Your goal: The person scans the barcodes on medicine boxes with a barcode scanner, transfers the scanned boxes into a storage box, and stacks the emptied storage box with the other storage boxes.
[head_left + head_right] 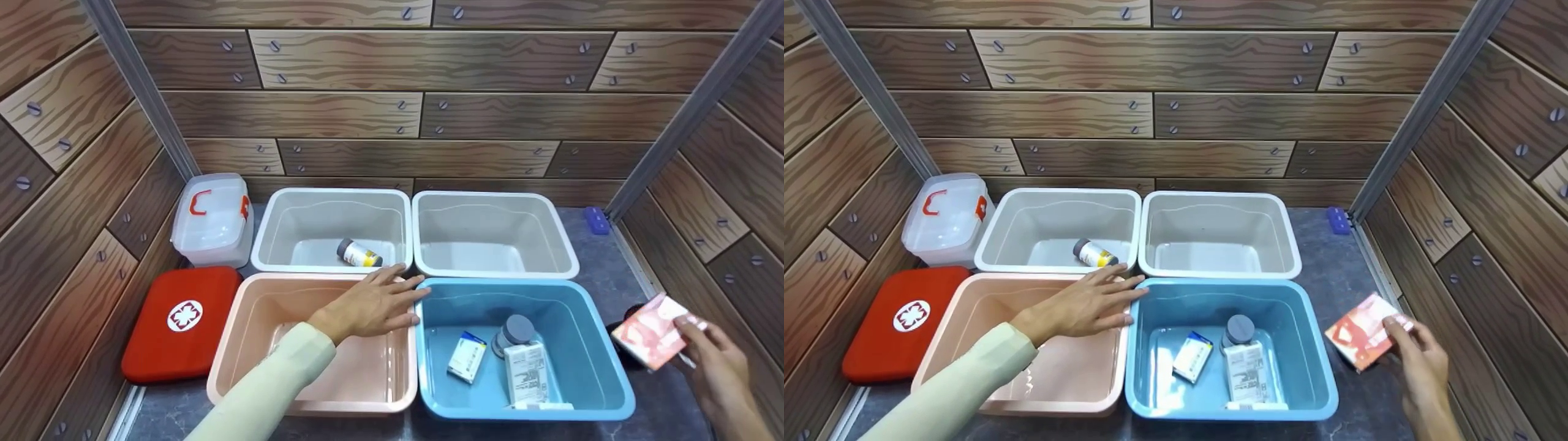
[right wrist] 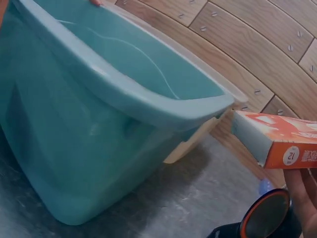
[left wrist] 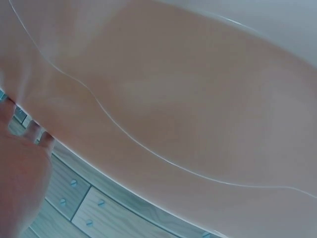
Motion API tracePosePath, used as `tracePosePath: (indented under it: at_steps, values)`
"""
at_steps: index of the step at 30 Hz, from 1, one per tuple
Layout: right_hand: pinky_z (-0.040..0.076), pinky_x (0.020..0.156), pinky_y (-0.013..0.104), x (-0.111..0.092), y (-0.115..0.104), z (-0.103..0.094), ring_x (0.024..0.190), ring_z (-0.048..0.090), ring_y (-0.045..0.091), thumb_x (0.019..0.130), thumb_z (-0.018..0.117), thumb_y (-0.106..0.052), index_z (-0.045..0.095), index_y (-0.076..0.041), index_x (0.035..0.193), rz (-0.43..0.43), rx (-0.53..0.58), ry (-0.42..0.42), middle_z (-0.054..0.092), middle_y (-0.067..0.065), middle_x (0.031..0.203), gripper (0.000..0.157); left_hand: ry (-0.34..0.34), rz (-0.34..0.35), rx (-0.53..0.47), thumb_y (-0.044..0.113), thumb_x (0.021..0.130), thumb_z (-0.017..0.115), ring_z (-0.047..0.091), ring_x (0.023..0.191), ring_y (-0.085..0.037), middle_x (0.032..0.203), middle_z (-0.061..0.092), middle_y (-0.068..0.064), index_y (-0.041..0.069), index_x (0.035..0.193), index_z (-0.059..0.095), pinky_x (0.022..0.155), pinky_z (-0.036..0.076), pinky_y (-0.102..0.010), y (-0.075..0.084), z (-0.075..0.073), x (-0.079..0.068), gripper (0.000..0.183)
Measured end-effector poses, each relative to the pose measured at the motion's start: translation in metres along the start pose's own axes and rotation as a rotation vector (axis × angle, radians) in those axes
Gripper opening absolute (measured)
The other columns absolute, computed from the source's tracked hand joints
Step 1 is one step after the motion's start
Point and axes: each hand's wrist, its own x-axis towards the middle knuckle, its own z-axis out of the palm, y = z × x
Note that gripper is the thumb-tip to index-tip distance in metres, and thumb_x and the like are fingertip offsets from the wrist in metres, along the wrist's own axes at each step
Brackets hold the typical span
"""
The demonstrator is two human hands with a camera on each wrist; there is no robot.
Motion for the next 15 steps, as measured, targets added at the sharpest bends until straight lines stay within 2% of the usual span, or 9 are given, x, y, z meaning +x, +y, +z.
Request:
tracePosePath:
  at_steps: [5, 10, 15]
  values:
    - [0.068, 0.072, 0.031, -0.008, 0.013, -0.013, 0.082, 0.078, 0.012, 0.111, 0.062, -0.011, 0.081, -0.021, 0.097, 0.111, 0.011, 0.018, 0.077, -0.007, 0.093, 0.025, -0.013, 0.0, 0.004, 0.062, 0.116, 0.033, 0.015, 0.171, -0.033, 0.182, 0.025, 0.005, 0.034, 0.174, 0.03, 0.138, 0.019, -0.056, 0.0, -0.001, 0.0, 0.065]
    - [0.068, 0.072, 0.03, -0.011, 0.027, -0.018, 0.081, 0.079, 0.007, 0.109, 0.064, -0.012, 0.08, -0.024, 0.092, 0.147, -0.031, 0.074, 0.079, -0.01, 0.09, 0.027, -0.019, -0.003, 0.004, 0.063, 0.115, 0.031, 0.014, 0.171, -0.032, 0.182, 0.024, 0.005, 0.034, 0.174, 0.03, 0.138, 0.018, -0.056, -0.001, 0.0, 0.001, 0.065]
    - [0.068, 0.074, 0.03, -0.01, 0.04, -0.02, 0.083, 0.079, 0.006, 0.11, 0.063, -0.017, 0.08, -0.03, 0.09, 0.223, -0.085, 0.058, 0.081, -0.014, 0.091, 0.03, -0.015, -0.005, 0.003, 0.063, 0.115, 0.032, 0.015, 0.171, -0.032, 0.182, 0.024, 0.006, 0.034, 0.174, 0.031, 0.138, 0.019, -0.056, 0.0, 0.0, 0.001, 0.065]
